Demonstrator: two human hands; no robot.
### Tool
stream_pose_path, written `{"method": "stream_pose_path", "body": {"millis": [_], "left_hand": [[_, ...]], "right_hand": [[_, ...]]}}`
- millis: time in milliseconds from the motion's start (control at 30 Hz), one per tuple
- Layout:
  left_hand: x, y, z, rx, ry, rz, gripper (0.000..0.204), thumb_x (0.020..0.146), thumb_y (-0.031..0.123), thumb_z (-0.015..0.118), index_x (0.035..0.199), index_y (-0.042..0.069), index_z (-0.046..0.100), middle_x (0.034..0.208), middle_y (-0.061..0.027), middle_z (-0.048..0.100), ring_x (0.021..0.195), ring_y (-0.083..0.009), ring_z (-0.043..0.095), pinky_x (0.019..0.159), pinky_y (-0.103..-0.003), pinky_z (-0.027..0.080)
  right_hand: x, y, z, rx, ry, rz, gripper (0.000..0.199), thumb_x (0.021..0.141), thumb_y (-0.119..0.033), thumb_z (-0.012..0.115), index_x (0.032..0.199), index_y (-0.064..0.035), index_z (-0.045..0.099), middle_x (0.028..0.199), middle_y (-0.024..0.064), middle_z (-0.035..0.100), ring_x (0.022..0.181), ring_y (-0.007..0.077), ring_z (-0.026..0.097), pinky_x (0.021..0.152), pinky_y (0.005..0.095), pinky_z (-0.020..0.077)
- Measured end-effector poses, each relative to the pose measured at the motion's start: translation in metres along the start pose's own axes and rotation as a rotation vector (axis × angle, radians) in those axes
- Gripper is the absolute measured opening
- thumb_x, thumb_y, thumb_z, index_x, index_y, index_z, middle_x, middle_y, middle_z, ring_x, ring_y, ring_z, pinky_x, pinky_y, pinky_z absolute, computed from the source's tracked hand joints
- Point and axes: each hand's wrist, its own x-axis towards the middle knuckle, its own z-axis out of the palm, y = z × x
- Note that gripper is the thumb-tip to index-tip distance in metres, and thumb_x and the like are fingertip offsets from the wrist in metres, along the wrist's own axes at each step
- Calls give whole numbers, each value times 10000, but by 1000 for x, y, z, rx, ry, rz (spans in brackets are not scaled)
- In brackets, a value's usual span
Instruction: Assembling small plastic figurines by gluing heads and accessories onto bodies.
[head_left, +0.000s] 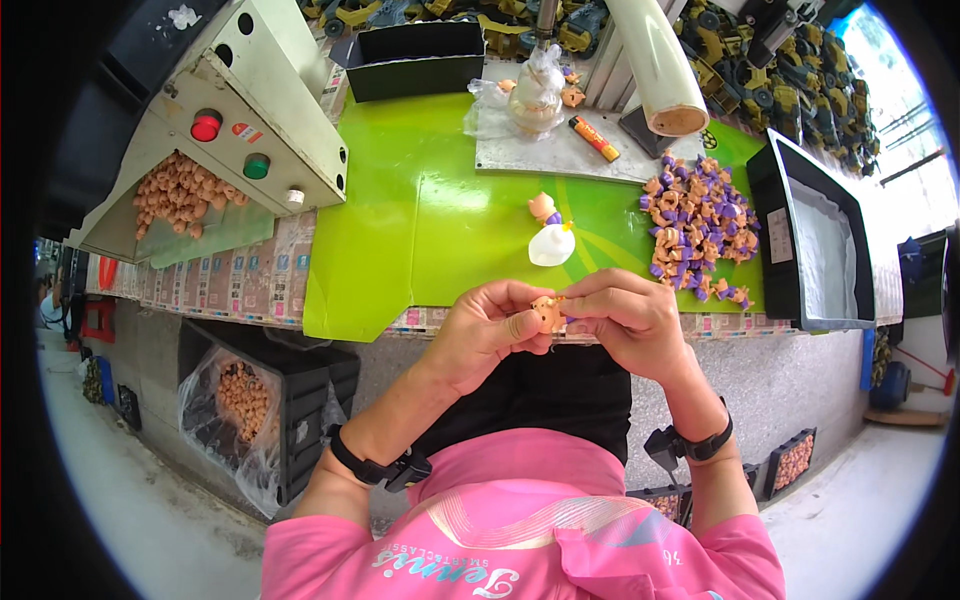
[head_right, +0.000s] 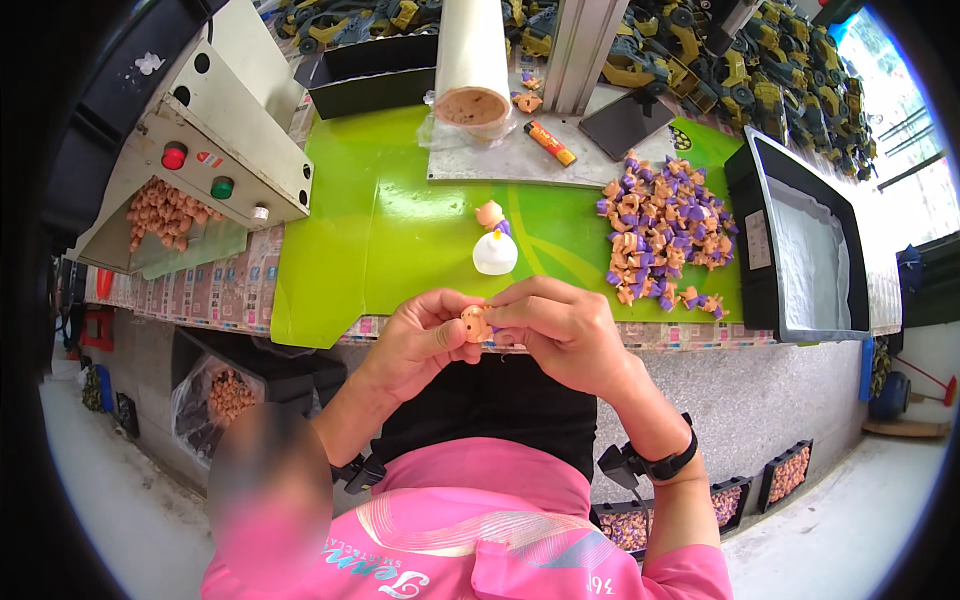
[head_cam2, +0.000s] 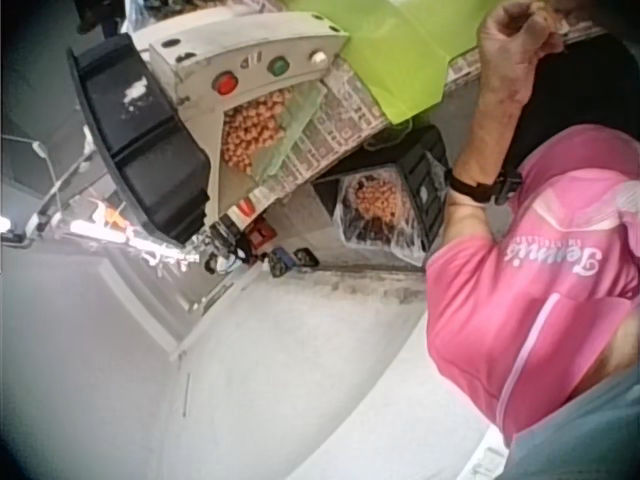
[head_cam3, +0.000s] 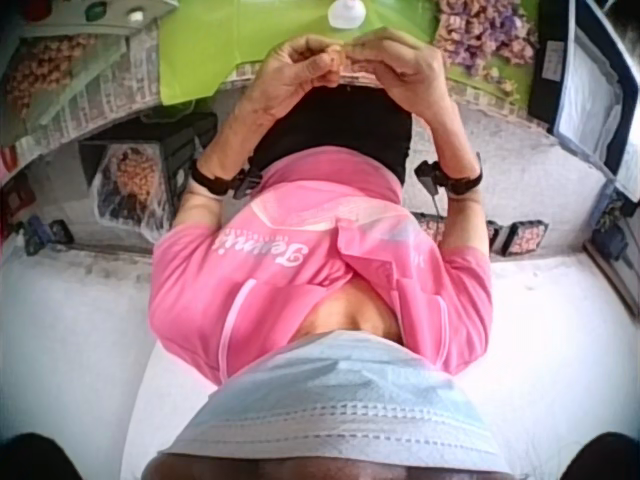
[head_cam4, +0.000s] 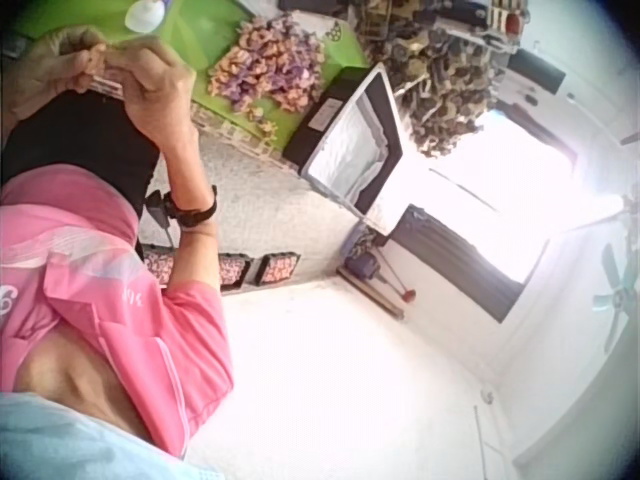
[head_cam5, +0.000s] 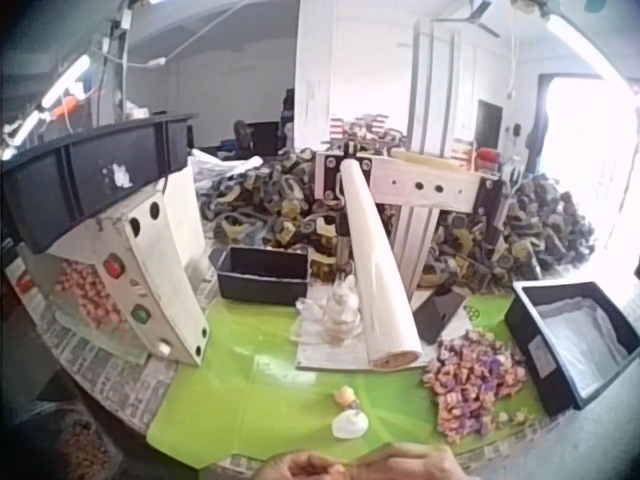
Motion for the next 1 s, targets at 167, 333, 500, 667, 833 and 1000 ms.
{"method": "stream_pose_path", "body": {"millis": [167,333,500,667,833,1000], "left_hand": [[-2,8,3,21,50,22,254,879,143,696,1098,40,620,942,-70,665,807,-137,669,728,-280,581],[-4,21,0,-9,82,38,229,912,106,647,1119,49,571,1003,-92,648,846,-141,668,768,-282,585],[-9,30,-6,-83,140,79,189,927,133,631,1085,51,566,1006,-68,625,892,-148,671,803,-288,585],[-18,26,-11,-122,151,78,213,944,129,601,1138,56,553,1039,-105,620,880,-152,665,821,-295,578],[-25,35,-17,-139,165,98,209,944,131,599,1135,62,553,1035,-104,617,877,-153,661,810,-293,578],[-36,46,-29,-117,224,128,182,948,120,587,1120,71,557,1020,-99,617,864,-151,660,793,-286,578]], "right_hand": [[10,-3,0,-77,19,-98,293,730,83,675,993,-46,704,957,92,679,841,241,685,707,327,562],[54,-9,-21,-178,29,-58,256,797,-109,737,1044,-54,698,908,101,698,825,233,691,775,347,544],[154,-44,-83,-465,297,-863,176,769,-21,641,927,-55,711,836,76,686,825,223,647,690,284,505],[270,-71,-117,-415,583,-930,415,945,-220,619,1304,-26,549,1234,87,597,982,134,601,880,278,484],[252,-32,-109,-121,429,-359,420,951,-224,591,1324,-44,525,1231,116,619,1053,216,607,898,334,484],[160,25,-64,-432,545,-191,149,845,-94,639,963,-66,725,1046,78,707,974,181,646,879,305,491]]}}
